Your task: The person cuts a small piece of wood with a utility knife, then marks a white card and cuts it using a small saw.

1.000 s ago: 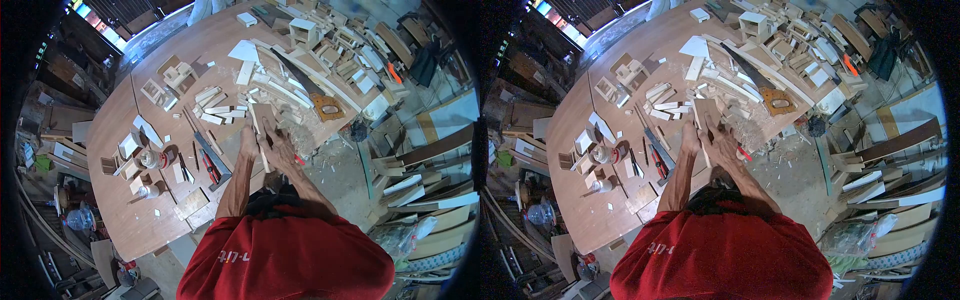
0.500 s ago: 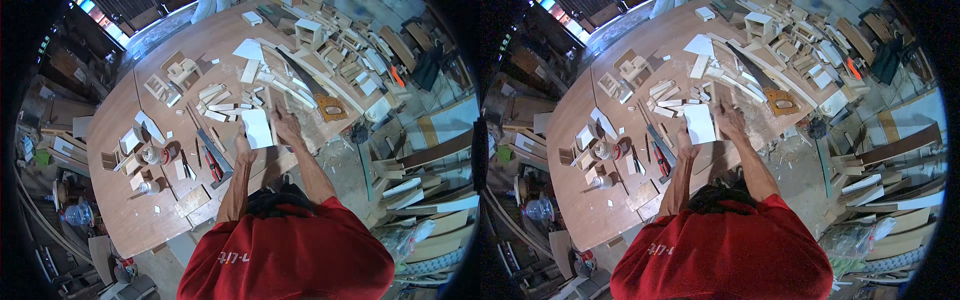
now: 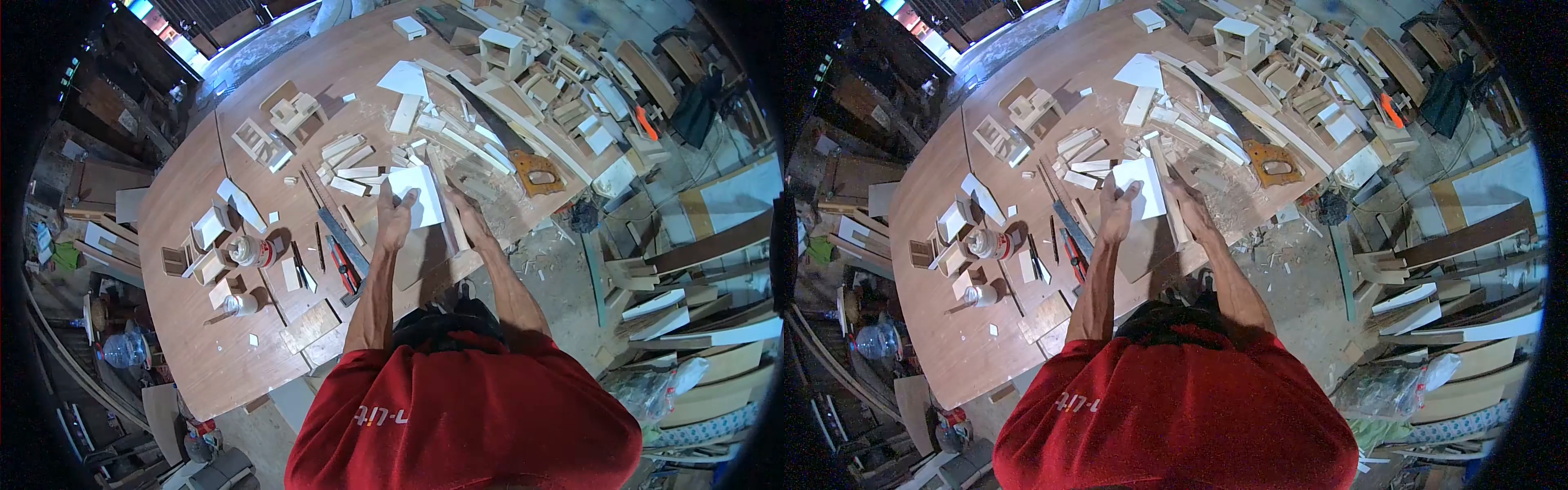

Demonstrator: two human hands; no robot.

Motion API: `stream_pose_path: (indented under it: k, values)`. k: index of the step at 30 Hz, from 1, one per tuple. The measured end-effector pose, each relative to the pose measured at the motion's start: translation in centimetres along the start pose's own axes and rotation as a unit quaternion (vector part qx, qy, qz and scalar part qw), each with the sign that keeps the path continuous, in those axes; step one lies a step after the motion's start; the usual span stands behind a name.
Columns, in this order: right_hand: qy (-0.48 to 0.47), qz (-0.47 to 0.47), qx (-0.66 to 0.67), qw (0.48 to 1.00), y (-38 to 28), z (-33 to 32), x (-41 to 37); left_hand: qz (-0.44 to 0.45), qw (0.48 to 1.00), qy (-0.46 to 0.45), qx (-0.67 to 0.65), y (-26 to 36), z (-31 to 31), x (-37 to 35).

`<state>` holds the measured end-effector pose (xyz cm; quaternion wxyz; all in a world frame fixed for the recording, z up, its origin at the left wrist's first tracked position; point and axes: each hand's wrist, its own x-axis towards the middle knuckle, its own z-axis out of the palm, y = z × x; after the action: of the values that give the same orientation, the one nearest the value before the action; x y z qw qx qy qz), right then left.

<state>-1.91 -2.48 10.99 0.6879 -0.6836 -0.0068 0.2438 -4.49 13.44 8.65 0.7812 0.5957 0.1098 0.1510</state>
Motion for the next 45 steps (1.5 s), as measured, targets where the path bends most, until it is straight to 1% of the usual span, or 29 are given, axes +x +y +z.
stream_pose_path:
  k: [3, 5, 6, 7, 9, 10, 11, 12, 13, 15, 16, 17, 19, 21, 23, 24, 25, 27, 28, 29, 30, 31, 33, 35, 37, 39, 41, 43, 45]
  values:
    - [-0.021, -0.020, -0.040, 0.999, 0.0, 0.0, -0.6, -0.036, 0.998, 0.001, 0.059, 1.1, -0.5, 0.5]
    - [0.047, -0.008, -0.005, 0.999, -0.2, 0.2, -0.9, -0.008, 0.994, -0.033, 0.105, -0.2, -0.7, 0.6]
    - [0.026, 0.022, 0.065, 0.997, -0.4, -0.3, 0.0, -0.023, 0.995, -0.049, 0.088, 0.4, -0.1, -0.1]
    - [0.025, 0.034, 0.085, 0.995, -0.6, -0.4, 0.7, -0.024, 0.995, -0.048, 0.090, 0.2, 0.2, -0.4]
    - [0.027, 0.026, 0.074, 0.997, -0.5, -0.2, 0.9, -0.004, 0.999, 0.001, 0.043, -0.2, 0.9, -0.4]
    - [0.025, 0.013, 0.012, 1.000, 0.0, -0.3, 0.8, 0.049, 0.997, 0.031, 0.041, -0.2, 1.0, 0.5]
    - [0.021, -0.001, -0.049, 0.999, 0.9, -0.2, 0.6, 0.051, 0.997, 0.034, 0.041, 0.0, 0.5, 1.3]
    - [0.027, -0.036, -0.038, 0.998, 1.4, 0.3, -0.4, 0.037, 0.998, 0.034, 0.048, 0.6, 0.0, 1.9]
    - [0.025, -0.035, -0.040, 0.998, 1.5, 0.3, -0.6, 0.022, 0.998, 0.034, 0.055, 1.0, -0.3, 2.3]
    - [0.000, 0.003, -0.003, 1.000, 1.6, 0.3, -1.0, 0.005, 0.995, 0.055, 0.083, 0.3, -0.4, 2.1]
    - [-0.014, 0.126, -0.019, 0.992, 1.6, -0.3, 0.2, 0.023, 0.994, 0.061, 0.089, 0.2, 0.1, 1.9]
    - [-0.012, 0.127, -0.017, 0.992, 1.9, -0.5, 0.0, 0.040, 0.993, 0.066, 0.094, 0.1, 0.5, 1.6]
    - [0.004, 0.042, -0.012, 0.999, 0.8, -0.4, -0.5, 0.051, 0.992, 0.075, 0.086, -0.9, 0.1, 2.4]
    - [-0.022, 0.026, -0.034, 0.999, 1.8, -1.3, -1.2, 0.060, 0.991, 0.088, 0.081, -2.4, -0.9, 3.2]
    - [-0.022, -0.074, -0.083, 0.994, 0.8, -1.8, -3.1, 0.088, 0.976, 0.172, 0.101, -3.9, -1.8, 3.8]
    - [0.014, -0.030, -0.157, 0.987, 3.8, -3.8, -1.2, 0.090, 0.978, 0.153, 0.114, -3.8, -2.1, 3.3]
    - [0.013, -0.024, -0.156, 0.987, 3.7, -4.7, -0.8, 0.085, 0.977, 0.154, 0.116, -4.2, -2.4, 2.6]
    - [0.111, -0.081, -0.317, 0.939, 2.7, -6.2, -0.1, 0.044, 0.986, 0.157, 0.031, -4.9, -2.4, 1.9]
    - [0.139, -0.102, -0.379, 0.909, 3.2, -7.1, 0.7, 0.043, 0.987, 0.155, 0.032, -5.1, -2.5, 1.4]
    - [0.167, -0.122, -0.439, 0.875, 3.9, -7.9, 1.6, 0.002, 0.987, 0.163, 0.004, -5.2, -2.8, 0.7]
    - [0.169, -0.129, -0.471, 0.856, 4.4, -8.7, 2.4, -0.040, 0.984, 0.172, -0.023, -5.4, -3.1, 0.0]
    - [0.169, -0.127, -0.471, 0.857, 4.4, -9.2, 2.9, -0.041, 0.984, 0.172, -0.022, -5.7, -3.7, -0.7]
    - [0.177, -0.155, -0.544, 0.805, 4.3, -9.8, 3.6, -0.083, 0.985, 0.147, 0.038, -6.4, -5.2, -2.1]
    - [0.171, -0.145, -0.558, 0.799, 4.1, -10.1, 4.3, -0.066, 0.987, 0.142, 0.044, -8.0, -6.3, -3.1]
    - [0.179, -0.136, -0.559, 0.798, 4.4, -10.2, 4.9, -0.019, 0.986, 0.125, 0.110, -7.9, -6.3, -4.0]
    - [0.189, -0.154, -0.575, 0.781, 5.1, -10.2, 5.7, -0.038, 0.978, 0.154, 0.138, -10.3, -7.5, -3.9]
    - [0.201, -0.175, -0.590, 0.762, 5.0, -10.3, 6.6, -0.057, 0.958, 0.157, 0.234, -11.4, -8.3, -3.7]
    - [0.181, -0.157, -0.612, 0.754, 4.6, -10.2, 7.7, -0.054, 0.947, 0.159, 0.275, -9.6, -7.4, -4.2]
    - [0.171, -0.151, -0.608, 0.761, 4.0, -10.3, 8.9, -0.141, 0.861, 0.134, 0.471, -6.6, -6.2, -4.6]
